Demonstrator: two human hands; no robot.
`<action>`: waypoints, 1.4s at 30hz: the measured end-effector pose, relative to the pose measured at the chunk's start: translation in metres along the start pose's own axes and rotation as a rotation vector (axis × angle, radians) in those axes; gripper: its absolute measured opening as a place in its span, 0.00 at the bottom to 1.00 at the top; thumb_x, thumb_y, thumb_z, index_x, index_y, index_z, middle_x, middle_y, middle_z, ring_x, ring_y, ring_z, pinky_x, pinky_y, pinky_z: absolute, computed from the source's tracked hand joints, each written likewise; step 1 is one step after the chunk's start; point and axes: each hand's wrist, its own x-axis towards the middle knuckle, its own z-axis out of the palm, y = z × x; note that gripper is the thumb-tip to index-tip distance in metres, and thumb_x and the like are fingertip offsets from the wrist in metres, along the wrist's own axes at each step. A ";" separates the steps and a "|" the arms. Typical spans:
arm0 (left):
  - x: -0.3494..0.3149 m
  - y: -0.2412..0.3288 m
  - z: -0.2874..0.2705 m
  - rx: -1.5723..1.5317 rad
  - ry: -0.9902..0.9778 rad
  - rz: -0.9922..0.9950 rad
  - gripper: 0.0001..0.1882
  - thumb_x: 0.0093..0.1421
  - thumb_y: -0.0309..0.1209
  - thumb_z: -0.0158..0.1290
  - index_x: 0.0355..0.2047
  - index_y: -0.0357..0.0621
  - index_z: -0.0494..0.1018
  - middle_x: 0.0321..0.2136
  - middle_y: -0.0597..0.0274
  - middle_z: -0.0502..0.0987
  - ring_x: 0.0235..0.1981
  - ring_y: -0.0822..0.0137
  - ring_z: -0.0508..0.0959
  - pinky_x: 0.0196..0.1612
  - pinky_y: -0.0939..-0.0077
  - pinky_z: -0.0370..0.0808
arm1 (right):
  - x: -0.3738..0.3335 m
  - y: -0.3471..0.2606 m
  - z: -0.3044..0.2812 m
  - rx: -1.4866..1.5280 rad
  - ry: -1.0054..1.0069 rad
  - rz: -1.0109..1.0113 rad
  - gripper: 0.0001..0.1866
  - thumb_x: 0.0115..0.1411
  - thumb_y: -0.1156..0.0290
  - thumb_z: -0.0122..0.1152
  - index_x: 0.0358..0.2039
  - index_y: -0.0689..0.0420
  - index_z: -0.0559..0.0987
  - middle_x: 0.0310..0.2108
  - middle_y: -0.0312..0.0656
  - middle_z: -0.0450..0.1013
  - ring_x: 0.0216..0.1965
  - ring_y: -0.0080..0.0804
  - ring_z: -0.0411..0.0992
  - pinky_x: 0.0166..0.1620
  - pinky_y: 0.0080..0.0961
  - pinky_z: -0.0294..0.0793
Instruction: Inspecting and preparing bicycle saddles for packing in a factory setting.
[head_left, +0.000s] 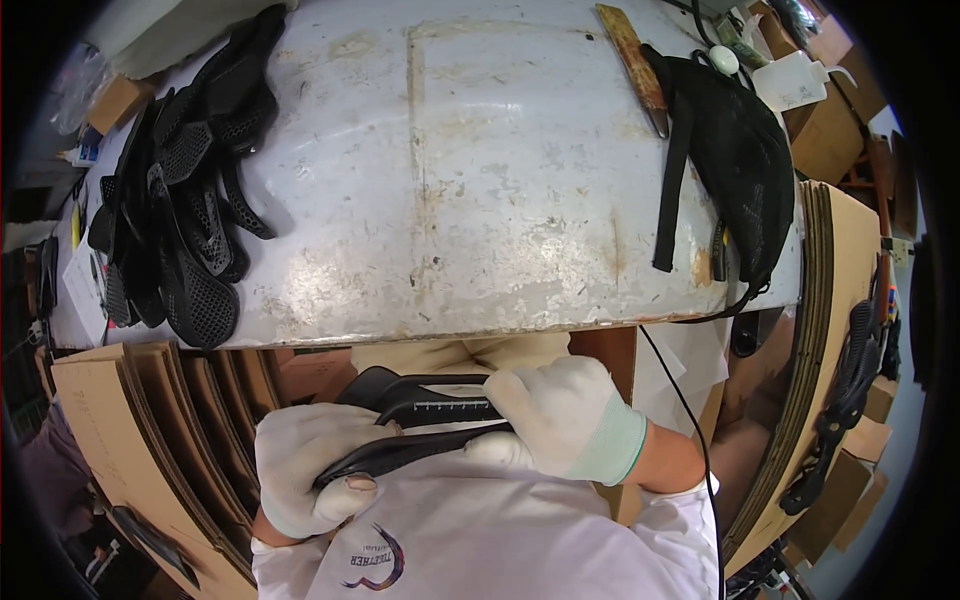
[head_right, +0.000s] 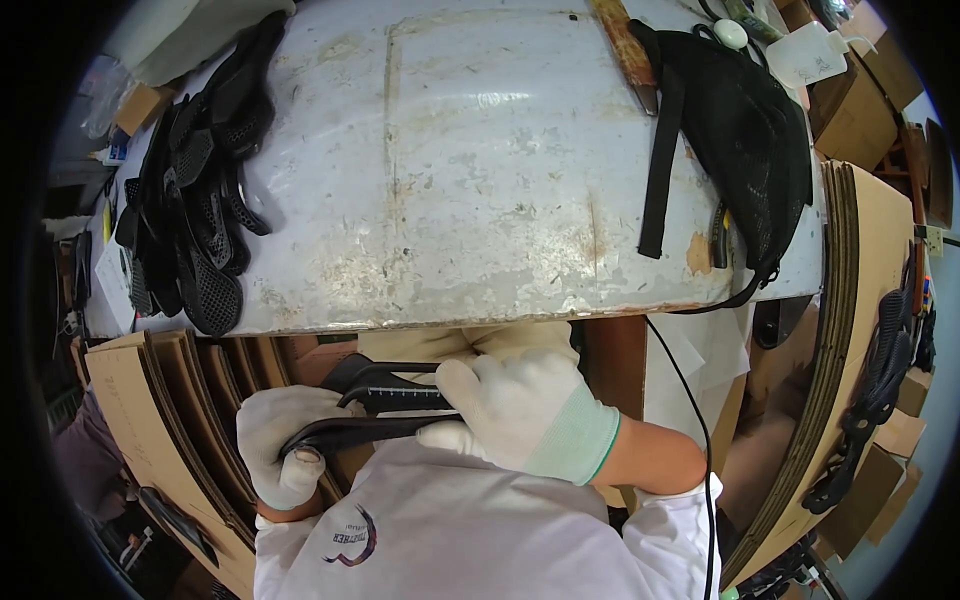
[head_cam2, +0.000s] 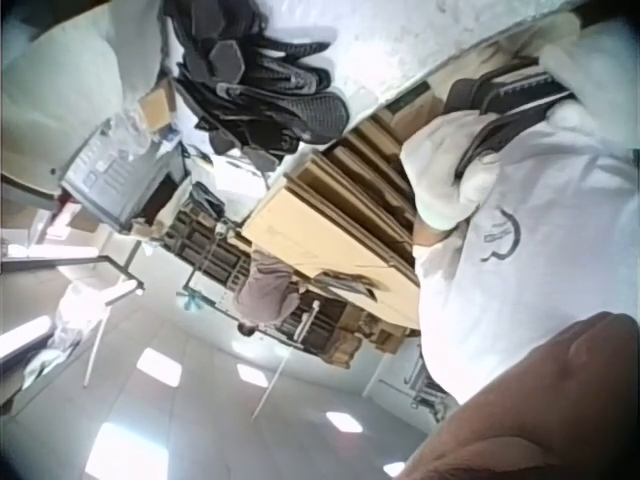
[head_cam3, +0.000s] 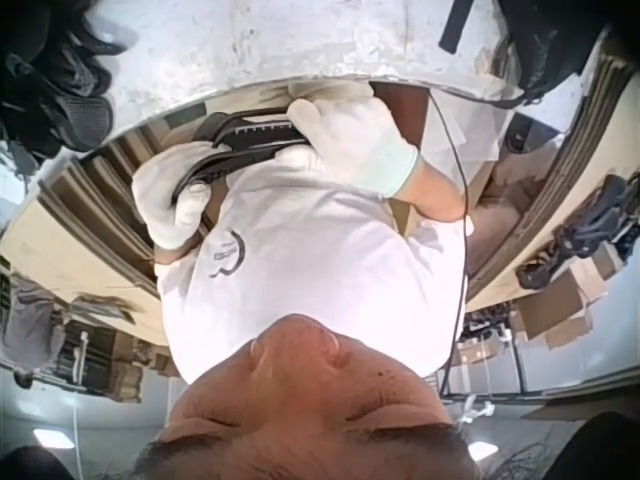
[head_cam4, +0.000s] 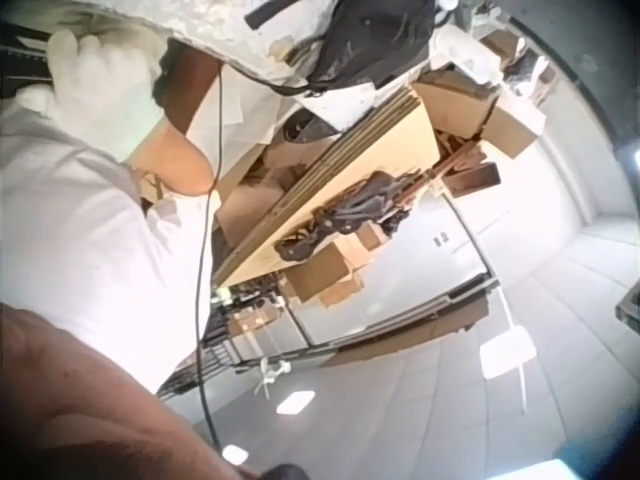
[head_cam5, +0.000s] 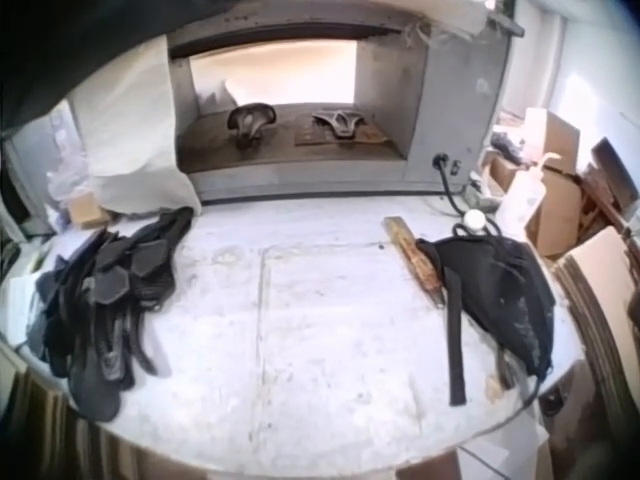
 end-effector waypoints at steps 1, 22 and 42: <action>0.000 -0.001 0.001 -0.005 0.005 0.006 0.31 0.64 0.56 0.57 0.32 0.34 0.84 0.27 0.50 0.84 0.30 0.49 0.87 0.33 0.63 0.83 | 0.000 0.000 0.000 0.002 0.002 0.000 0.31 0.64 0.35 0.56 0.33 0.55 0.74 0.21 0.40 0.70 0.17 0.38 0.72 0.21 0.37 0.69; 0.031 -0.012 0.018 -0.151 0.073 0.031 0.21 0.59 0.41 0.67 0.40 0.32 0.80 0.50 0.40 0.81 0.56 0.43 0.79 0.60 0.54 0.74 | 0.020 -0.009 -0.029 -0.386 0.285 0.234 0.36 0.49 0.25 0.65 0.22 0.49 0.72 0.18 0.38 0.64 0.16 0.36 0.68 0.20 0.32 0.68; 0.026 -0.030 0.002 -0.503 0.066 0.022 0.14 0.49 0.26 0.67 0.34 0.27 0.83 0.40 0.44 0.84 0.51 0.41 0.82 0.57 0.49 0.77 | 0.032 -0.035 -0.040 -0.503 0.195 0.252 0.36 0.46 0.26 0.66 0.21 0.49 0.69 0.18 0.33 0.59 0.15 0.30 0.62 0.22 0.31 0.62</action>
